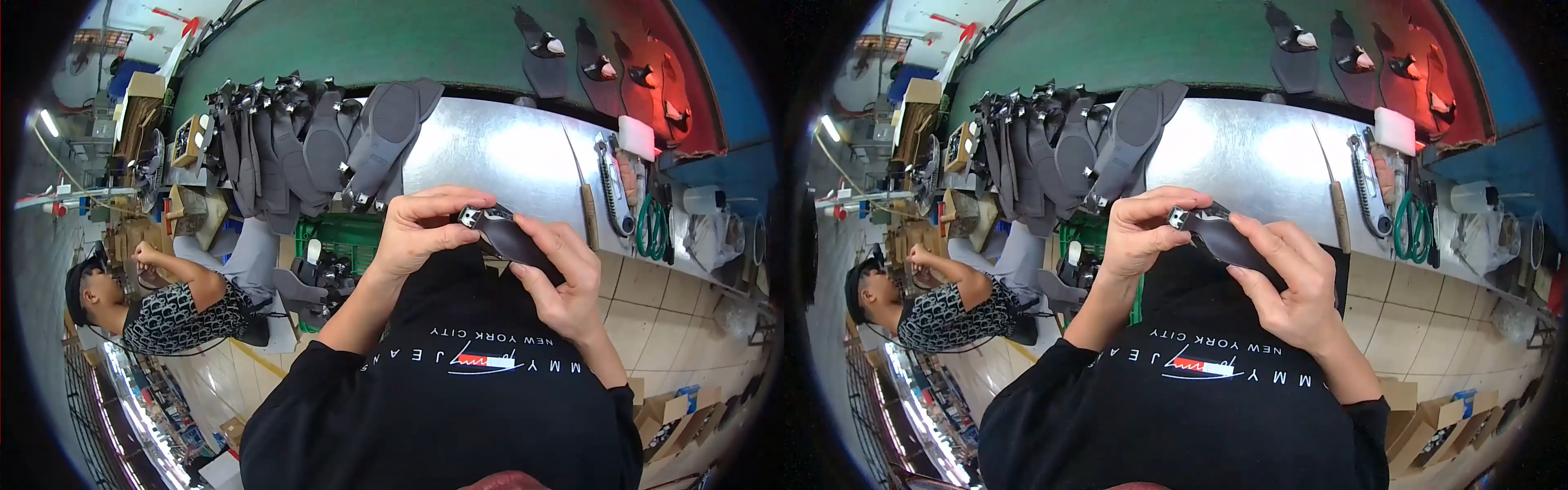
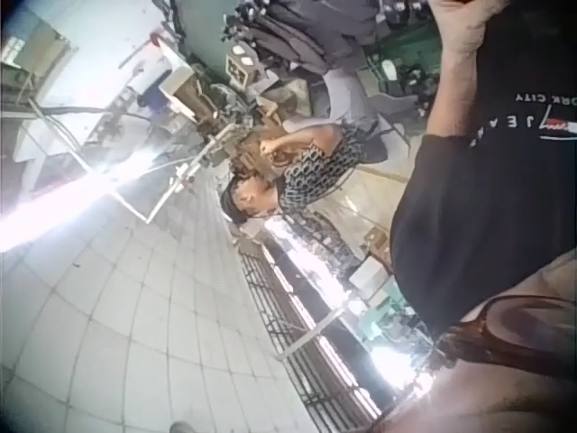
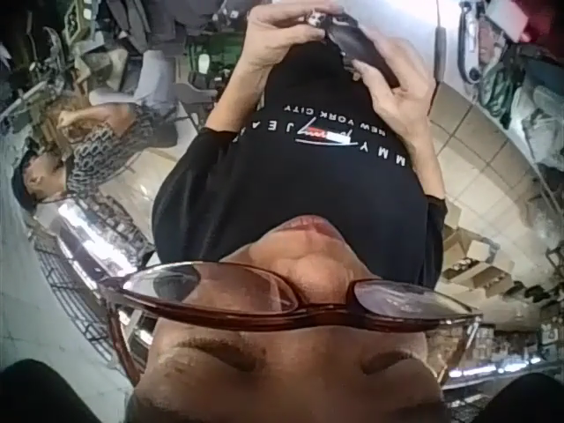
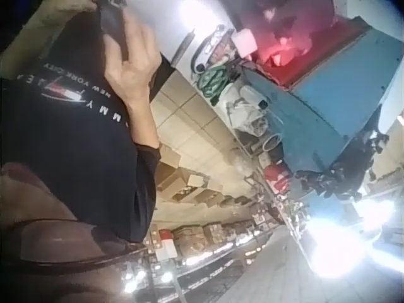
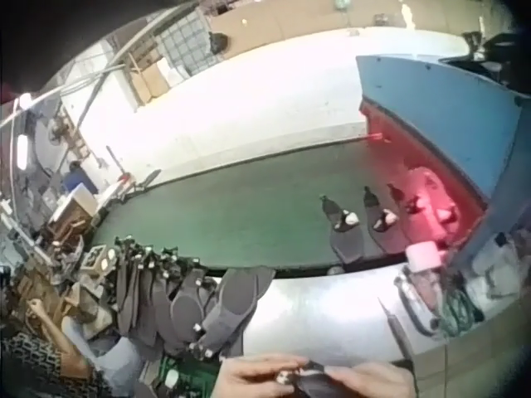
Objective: Manually assembling shoe components by attaching small parts to the heel area of shoe soles.
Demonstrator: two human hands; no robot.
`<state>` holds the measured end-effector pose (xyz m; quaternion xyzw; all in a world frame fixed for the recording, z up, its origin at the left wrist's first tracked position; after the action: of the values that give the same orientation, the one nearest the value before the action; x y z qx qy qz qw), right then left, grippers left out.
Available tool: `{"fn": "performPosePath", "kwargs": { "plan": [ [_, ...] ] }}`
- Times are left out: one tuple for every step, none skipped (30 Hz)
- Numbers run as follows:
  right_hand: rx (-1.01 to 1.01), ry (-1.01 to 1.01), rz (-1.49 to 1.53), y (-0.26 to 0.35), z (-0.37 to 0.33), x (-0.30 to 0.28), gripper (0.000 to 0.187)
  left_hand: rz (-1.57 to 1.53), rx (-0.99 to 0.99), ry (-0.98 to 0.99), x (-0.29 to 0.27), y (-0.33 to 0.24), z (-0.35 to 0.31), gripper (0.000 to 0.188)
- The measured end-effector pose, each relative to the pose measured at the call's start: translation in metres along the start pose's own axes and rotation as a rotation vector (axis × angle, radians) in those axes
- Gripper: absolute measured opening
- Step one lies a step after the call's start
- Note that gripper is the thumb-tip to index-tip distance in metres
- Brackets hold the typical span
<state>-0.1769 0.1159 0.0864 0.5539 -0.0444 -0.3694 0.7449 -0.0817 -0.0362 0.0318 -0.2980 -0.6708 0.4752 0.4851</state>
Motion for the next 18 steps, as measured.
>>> {"fn": "performPosePath", "kwargs": {
  "plan": [
    [-0.024, 0.008, -0.038, 0.002, 0.001, 0.0, 0.048, 0.061, 0.037, 0.017, 0.002, -0.004, -0.001, 0.037],
    [-0.017, 0.001, -0.038, 0.001, 0.001, -0.001, 0.048, 0.121, 0.076, 0.032, 0.005, -0.007, -0.002, 0.038],
    [-0.035, 0.011, -0.056, 0.003, 0.002, 0.0, 0.048, 0.122, 0.068, 0.038, 0.005, -0.004, -0.001, 0.038],
    [-0.054, 0.022, -0.075, 0.005, 0.003, 0.001, 0.048, 0.138, 0.125, 0.062, 0.007, -0.006, -0.002, 0.039],
    [-0.047, 0.014, -0.075, 0.005, 0.004, -0.001, 0.048, 0.154, 0.182, 0.087, 0.01, -0.009, -0.002, 0.039],
    [-0.062, 0.021, -0.088, 0.006, 0.004, -0.001, 0.048, 0.155, 0.174, 0.094, 0.011, -0.009, -0.003, 0.039],
    [-0.077, 0.029, -0.102, 0.007, 0.005, -0.001, 0.048, 0.138, 0.153, 0.091, 0.011, -0.008, -0.004, 0.04],
    [-0.071, 0.023, -0.101, 0.006, 0.004, -0.002, 0.048, 0.122, 0.133, 0.085, 0.011, -0.007, -0.004, 0.041],
    [-0.074, 0.023, -0.108, 0.006, 0.004, -0.002, 0.048, 0.124, 0.126, 0.09, 0.01, -0.005, -0.004, 0.041],
    [-0.078, 0.024, -0.116, 0.006, 0.004, -0.002, 0.048, 0.178, 0.15, 0.099, 0.009, -0.003, -0.004, 0.042],
    [-0.073, 0.018, -0.115, 0.005, 0.003, -0.002, 0.048, 0.232, 0.175, 0.109, 0.01, -0.003, -0.004, 0.043],
    [-0.089, 0.009, -0.137, 0.007, 0.003, -0.003, 0.047, 0.234, 0.17, 0.115, 0.01, -0.001, -0.003, 0.043],
    [-0.106, -0.001, -0.159, 0.008, 0.002, -0.003, 0.046, 0.229, 0.185, 0.106, 0.011, -0.002, -0.003, 0.044],
    [-0.102, -0.006, -0.16, 0.007, 0.002, -0.003, 0.046, 0.223, 0.202, 0.098, 0.012, -0.002, -0.003, 0.044],
    [-0.115, -0.013, -0.18, 0.008, 0.002, -0.003, 0.046, 0.224, 0.199, 0.103, 0.013, -0.002, -0.003, 0.044],
    [-0.128, -0.019, -0.2, 0.008, 0.001, -0.003, 0.045, 0.228, 0.203, 0.095, 0.013, -0.003, -0.003, 0.045],
    [-0.125, -0.023, -0.201, 0.008, 0.001, -0.003, 0.045, 0.231, 0.207, 0.086, 0.014, -0.003, -0.004, 0.045],
    [-0.137, -0.024, -0.222, 0.01, 0.001, -0.002, 0.045, 0.231, 0.204, 0.09, 0.015, -0.004, -0.004, 0.045]
  ]
}}
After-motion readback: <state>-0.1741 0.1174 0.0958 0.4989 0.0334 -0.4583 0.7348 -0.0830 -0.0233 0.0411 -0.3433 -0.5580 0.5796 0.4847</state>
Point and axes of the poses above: each hand's wrist, its own z-axis towards the middle knuckle, its own x-axis out of the palm, y = z × x, the point moved 8 cm from there along z, towards the middle knuckle, and after that the axes turned 6 degrees about -x, right-handed, at the moved point
